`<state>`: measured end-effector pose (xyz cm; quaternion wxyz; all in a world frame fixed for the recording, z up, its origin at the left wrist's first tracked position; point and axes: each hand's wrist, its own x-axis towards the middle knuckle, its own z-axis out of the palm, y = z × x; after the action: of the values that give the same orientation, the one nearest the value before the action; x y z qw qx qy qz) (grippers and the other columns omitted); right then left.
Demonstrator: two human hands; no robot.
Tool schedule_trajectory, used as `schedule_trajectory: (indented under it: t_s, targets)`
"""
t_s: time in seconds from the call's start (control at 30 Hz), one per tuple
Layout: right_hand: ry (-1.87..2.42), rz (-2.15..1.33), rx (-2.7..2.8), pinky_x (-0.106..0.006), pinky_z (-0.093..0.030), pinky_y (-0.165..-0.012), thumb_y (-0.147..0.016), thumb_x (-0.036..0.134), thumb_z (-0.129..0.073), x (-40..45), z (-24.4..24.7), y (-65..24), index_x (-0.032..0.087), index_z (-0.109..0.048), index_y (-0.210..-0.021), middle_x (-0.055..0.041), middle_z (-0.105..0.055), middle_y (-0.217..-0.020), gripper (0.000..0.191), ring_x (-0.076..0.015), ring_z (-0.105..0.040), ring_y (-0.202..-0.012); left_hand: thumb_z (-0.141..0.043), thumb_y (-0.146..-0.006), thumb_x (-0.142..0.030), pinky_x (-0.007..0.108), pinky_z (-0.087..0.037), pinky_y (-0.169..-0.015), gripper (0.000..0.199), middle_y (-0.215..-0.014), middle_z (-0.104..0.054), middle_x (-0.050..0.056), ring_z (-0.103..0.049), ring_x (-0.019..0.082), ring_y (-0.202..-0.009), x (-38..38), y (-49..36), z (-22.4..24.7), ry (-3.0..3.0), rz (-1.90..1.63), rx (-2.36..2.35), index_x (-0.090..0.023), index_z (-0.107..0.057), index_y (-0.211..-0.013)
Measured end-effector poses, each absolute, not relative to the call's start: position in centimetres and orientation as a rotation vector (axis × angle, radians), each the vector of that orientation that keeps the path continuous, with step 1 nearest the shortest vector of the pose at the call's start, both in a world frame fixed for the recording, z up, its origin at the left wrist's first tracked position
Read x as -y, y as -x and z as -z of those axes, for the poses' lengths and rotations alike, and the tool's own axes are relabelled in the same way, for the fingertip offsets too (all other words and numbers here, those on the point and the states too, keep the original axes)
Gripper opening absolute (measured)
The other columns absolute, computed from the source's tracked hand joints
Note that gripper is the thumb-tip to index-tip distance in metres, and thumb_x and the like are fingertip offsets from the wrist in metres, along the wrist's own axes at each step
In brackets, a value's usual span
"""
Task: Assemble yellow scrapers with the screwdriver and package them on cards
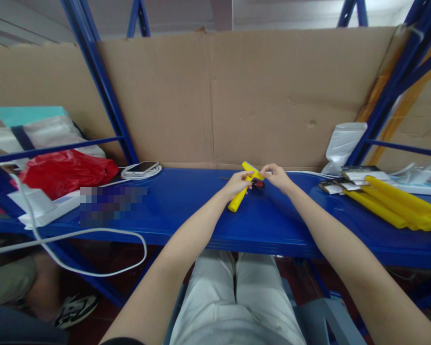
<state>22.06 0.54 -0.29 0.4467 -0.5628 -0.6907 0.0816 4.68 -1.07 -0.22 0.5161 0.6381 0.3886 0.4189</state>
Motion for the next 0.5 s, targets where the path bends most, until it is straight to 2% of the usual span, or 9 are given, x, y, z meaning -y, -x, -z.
schedule_trajectory:
  t_s: [0.3, 0.4, 0.5]
  targets:
    - [1.362, -0.306, 1.688, -0.035, -0.044, -0.086, -0.073, 0.026, -0.055, -0.49, 0.35, -21.76, 0.018, -0.060, -0.068, -0.0038, -0.067, -0.086, 0.011, -0.0189, -0.059, -0.089, -0.052, -0.070, 0.005, 0.016, -0.041, -0.047, 0.058, -0.088, -0.065, 0.004, -0.055, 0.005, -0.053, 0.94, -4.94, 0.43, -1.544, -1.038, -0.906, -0.015, -0.060, -0.123]
    - [1.334, -0.387, 1.625, -0.034, -0.045, -0.086, -0.073, 0.026, -0.056, -0.83, 0.65, -21.73, 0.018, -0.059, -0.075, -0.0041, -0.066, -0.089, 0.009, -0.0180, -0.059, -0.090, -0.054, -0.069, 0.005, 0.016, -0.041, -0.047, 0.058, -0.088, -0.066, 0.004, -0.055, 0.005, -0.054, 0.91, -4.91, 0.42, -1.546, -1.046, -0.907, -0.016, -0.061, -0.123]
    - [1.295, -0.486, 1.510, -0.033, -0.046, -0.086, -0.070, 0.025, -0.060, -1.09, 0.80, -21.53, 0.018, -0.057, -0.085, -0.0038, -0.065, -0.095, 0.017, -0.0166, -0.058, -0.091, -0.052, -0.070, 0.004, 0.016, -0.041, -0.048, 0.058, -0.088, -0.066, 0.005, -0.056, 0.006, -0.054, 0.95, -4.86, 0.31, -1.564, -1.051, -0.913, -0.016, -0.060, -0.124]
